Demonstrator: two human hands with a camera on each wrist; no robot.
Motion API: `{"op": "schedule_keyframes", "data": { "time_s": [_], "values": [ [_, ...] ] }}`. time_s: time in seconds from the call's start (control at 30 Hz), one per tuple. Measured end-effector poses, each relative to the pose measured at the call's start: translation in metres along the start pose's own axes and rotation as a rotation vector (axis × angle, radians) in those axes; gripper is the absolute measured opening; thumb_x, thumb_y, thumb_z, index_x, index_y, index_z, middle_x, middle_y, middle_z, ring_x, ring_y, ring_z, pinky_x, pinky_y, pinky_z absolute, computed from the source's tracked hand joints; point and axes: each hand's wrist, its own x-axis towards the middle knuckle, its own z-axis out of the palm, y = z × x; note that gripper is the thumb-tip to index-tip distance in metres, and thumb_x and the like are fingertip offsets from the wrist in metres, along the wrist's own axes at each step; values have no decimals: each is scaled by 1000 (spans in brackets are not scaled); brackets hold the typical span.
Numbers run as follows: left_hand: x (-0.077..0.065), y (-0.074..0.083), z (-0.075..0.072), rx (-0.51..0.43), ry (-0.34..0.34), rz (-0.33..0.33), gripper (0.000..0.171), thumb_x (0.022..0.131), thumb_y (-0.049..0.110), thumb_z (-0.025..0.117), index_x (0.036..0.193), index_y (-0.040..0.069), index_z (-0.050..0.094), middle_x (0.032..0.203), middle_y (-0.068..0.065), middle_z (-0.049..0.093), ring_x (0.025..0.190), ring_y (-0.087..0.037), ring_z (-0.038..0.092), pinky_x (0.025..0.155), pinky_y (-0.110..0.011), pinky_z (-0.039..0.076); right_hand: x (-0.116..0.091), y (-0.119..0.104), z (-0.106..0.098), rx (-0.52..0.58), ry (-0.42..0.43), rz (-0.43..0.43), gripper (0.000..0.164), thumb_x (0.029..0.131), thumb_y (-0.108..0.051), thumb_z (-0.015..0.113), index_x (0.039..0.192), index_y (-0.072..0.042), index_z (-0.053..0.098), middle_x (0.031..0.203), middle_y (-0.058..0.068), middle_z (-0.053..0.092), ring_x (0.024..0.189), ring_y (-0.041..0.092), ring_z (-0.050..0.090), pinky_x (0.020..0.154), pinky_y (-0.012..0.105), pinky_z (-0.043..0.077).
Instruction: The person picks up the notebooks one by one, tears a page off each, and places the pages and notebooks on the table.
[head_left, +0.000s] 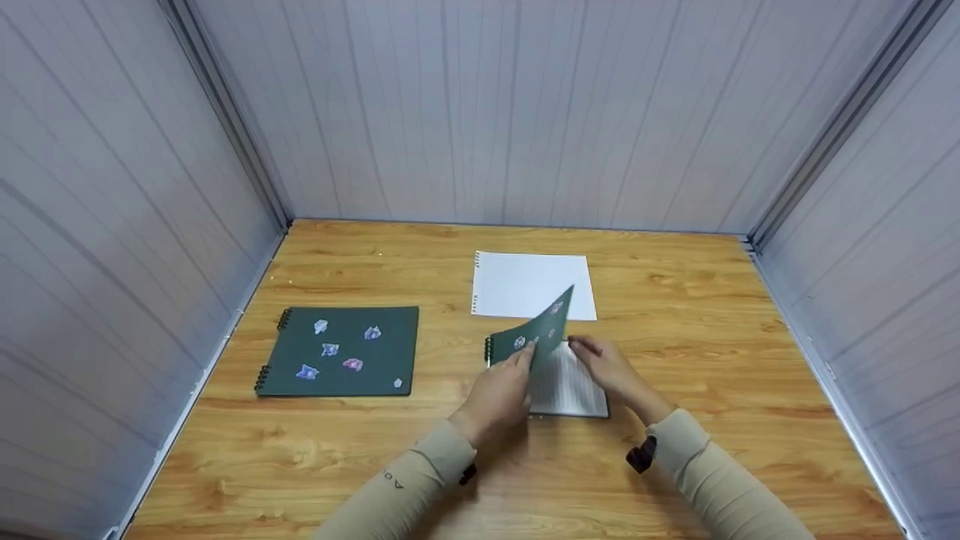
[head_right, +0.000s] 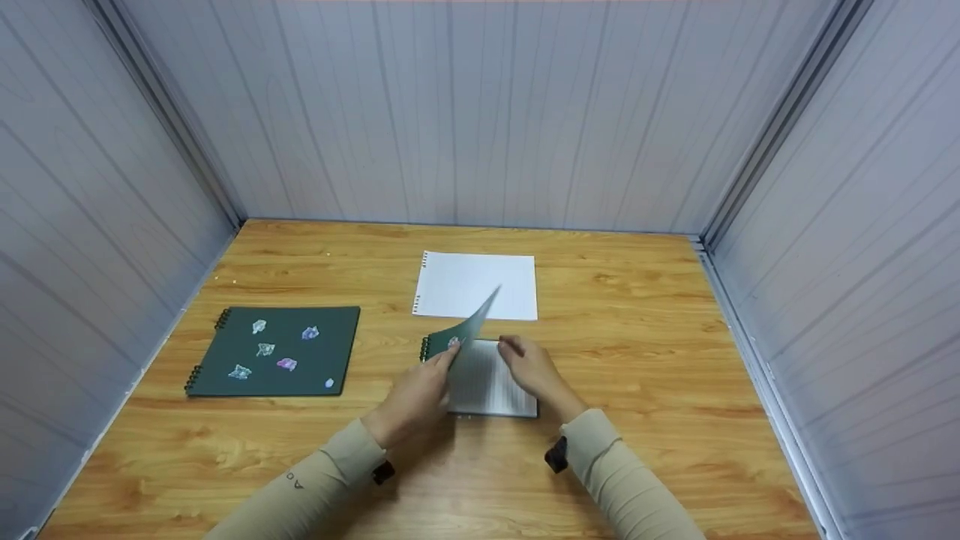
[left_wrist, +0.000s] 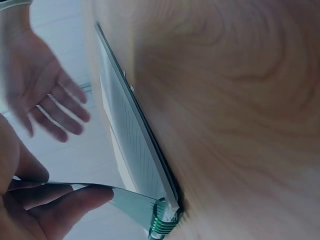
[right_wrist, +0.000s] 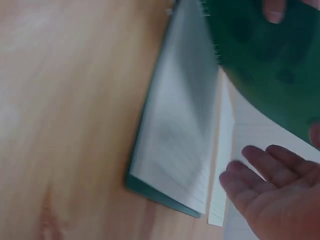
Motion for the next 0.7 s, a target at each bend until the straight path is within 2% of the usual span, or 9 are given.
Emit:
{"op": "schedule_keyframes", "data": {
  "time_s": [0.07,0.13,0.27,0.43,0.57,0.7],
  "values": [
    [-2,-4,0,-52,54,5,62,96,2,67,156,-8,52,142,-24,70,121,-35,76,101,-45,64,-1,5,7,-121,-45,-52,49,115,-20,51,151,14,54,155,34,56,149,51,50,126,64,39],
    [-4,-7,0,-109,114,17,58,96,0,65,153,-7,55,137,-24,73,118,-35,77,98,-44,65,-2,9,12,-199,-86,-62,52,115,-23,53,155,10,51,160,33,52,154,50,45,128,65,35],
    [-8,-14,-1,-247,200,30,50,100,-2,60,150,-7,58,137,-25,72,126,-34,74,103,-44,63,-5,12,19,-318,-149,-91,55,114,-28,54,156,8,51,163,36,45,158,56,34,131,67,26],
    [-12,-20,-7,-402,237,-11,40,105,0,55,144,-8,61,140,-28,70,135,-36,68,111,-47,59,-7,12,24,-484,-169,-163,55,113,-28,54,151,12,56,160,41,46,155,62,34,131,70,24],
    [-15,-27,-14,-512,245,-63,32,108,6,54,135,-7,67,132,-27,74,125,-35,73,106,-50,61,-8,14,28,-607,-171,-137,65,109,-36,62,153,11,53,163,37,44,157,58,34,132,66,26],
    [-18,-36,-26,-618,259,-114,35,112,17,54,133,-8,69,125,-24,76,110,-27,75,97,-47,64,-7,16,29,-695,-182,-91,79,103,-42,72,158,9,49,167,35,40,160,54,32,134,63,23]
  ]
}}
